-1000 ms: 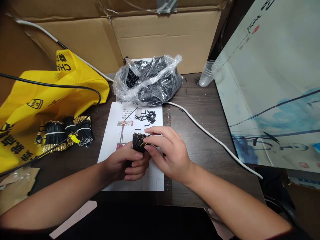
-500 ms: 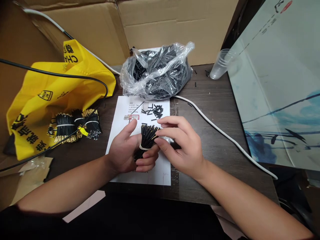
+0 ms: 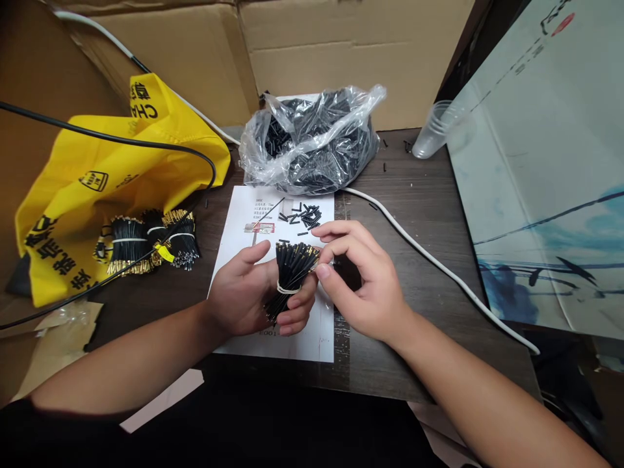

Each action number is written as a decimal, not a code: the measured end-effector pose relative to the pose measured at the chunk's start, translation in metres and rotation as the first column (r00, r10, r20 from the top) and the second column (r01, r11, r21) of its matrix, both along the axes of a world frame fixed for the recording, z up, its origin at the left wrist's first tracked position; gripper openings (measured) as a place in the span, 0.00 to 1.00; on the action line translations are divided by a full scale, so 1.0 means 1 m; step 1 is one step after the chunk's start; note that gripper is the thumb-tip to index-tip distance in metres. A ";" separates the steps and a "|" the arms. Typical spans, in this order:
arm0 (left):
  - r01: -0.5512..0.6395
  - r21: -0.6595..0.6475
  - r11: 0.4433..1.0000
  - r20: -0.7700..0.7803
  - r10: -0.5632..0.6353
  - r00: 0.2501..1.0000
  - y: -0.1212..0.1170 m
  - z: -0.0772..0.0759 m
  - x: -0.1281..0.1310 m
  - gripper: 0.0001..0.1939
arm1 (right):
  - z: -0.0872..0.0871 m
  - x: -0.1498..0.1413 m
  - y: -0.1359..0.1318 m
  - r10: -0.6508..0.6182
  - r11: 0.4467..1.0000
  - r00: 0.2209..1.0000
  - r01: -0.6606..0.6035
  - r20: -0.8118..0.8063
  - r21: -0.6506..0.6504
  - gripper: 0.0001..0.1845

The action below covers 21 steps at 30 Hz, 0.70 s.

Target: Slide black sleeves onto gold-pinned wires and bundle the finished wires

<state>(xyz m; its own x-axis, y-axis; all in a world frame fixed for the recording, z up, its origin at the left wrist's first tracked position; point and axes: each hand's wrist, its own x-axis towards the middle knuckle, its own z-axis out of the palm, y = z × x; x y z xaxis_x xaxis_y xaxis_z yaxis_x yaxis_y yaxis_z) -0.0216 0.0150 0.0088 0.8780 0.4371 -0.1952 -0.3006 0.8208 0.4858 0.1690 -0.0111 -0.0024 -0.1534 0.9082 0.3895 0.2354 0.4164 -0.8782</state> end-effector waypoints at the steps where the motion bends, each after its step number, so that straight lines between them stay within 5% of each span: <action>1: 0.002 0.008 1.000 0.002 -0.002 1.000 0.000 0.000 0.000 0.27 | 0.000 0.000 0.000 0.000 1.000 1.000 0.000 -0.005 -0.006 0.05; 9: 0.026 0.036 0.999 0.017 -0.027 0.999 0.000 0.000 0.001 0.19 | 0.000 0.002 0.001 -0.018 1.000 1.000 0.018 -0.013 0.003 0.05; 16: 0.020 0.099 0.995 -0.044 -0.016 0.999 -0.003 -0.002 0.001 0.02 | 0.003 0.004 0.003 -0.041 0.998 0.999 0.040 0.035 0.048 0.06; 21: -0.071 0.091 0.993 -0.031 0.074 0.997 -0.004 -0.004 -0.001 0.21 | 0.014 0.046 0.016 -0.220 0.971 0.954 0.196 0.203 0.135 0.07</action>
